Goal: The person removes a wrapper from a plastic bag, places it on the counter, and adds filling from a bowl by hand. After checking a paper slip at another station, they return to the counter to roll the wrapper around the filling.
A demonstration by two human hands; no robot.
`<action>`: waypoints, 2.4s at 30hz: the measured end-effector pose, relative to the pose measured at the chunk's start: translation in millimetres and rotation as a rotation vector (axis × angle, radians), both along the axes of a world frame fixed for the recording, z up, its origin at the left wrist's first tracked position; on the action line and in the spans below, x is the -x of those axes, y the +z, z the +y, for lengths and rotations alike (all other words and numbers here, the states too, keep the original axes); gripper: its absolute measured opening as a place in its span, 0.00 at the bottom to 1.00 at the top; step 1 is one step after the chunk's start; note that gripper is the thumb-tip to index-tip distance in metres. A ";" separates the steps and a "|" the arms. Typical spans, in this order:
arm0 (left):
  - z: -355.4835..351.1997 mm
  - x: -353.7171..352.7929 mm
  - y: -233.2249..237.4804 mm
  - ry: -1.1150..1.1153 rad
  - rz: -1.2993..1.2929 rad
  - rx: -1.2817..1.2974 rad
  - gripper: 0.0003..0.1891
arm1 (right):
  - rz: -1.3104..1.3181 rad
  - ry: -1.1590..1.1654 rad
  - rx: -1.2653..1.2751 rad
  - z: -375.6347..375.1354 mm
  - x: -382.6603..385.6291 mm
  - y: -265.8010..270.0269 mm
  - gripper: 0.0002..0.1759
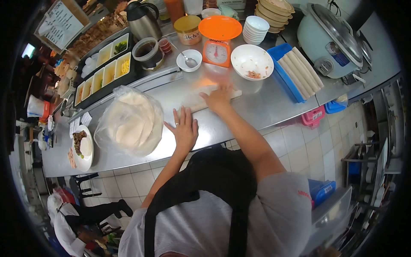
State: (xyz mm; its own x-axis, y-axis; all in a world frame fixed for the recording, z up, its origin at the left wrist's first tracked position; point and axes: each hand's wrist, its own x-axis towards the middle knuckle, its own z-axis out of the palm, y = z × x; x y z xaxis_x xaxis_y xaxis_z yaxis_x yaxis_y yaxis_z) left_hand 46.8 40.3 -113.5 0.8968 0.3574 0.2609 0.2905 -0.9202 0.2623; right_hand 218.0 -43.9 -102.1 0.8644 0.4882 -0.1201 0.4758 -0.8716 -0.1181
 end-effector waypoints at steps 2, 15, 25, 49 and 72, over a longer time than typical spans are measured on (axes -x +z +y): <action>3.2 -6.7 4.2 0.015 -0.023 -0.030 0.24 | 0.083 -0.126 0.199 -5.9 5.4 52.1 0.36; 22.7 -59.5 20.7 -0.293 0.035 -0.173 0.13 | 0.109 0.607 -0.208 -33.9 -11.3 24.0 0.40; 26.2 -81.9 13.3 -0.303 -0.149 -0.382 0.13 | -0.036 0.765 -0.425 -33.4 -29.4 15.0 0.39; 51.0 -132.8 1.9 -0.284 0.373 -0.348 0.21 | -0.014 0.721 -0.349 -12.1 -69.0 7.1 0.42; 56.6 -62.8 136.8 -0.665 -0.047 1.454 0.22 | 1.082 0.597 -1.040 4.9 -45.4 199.2 0.42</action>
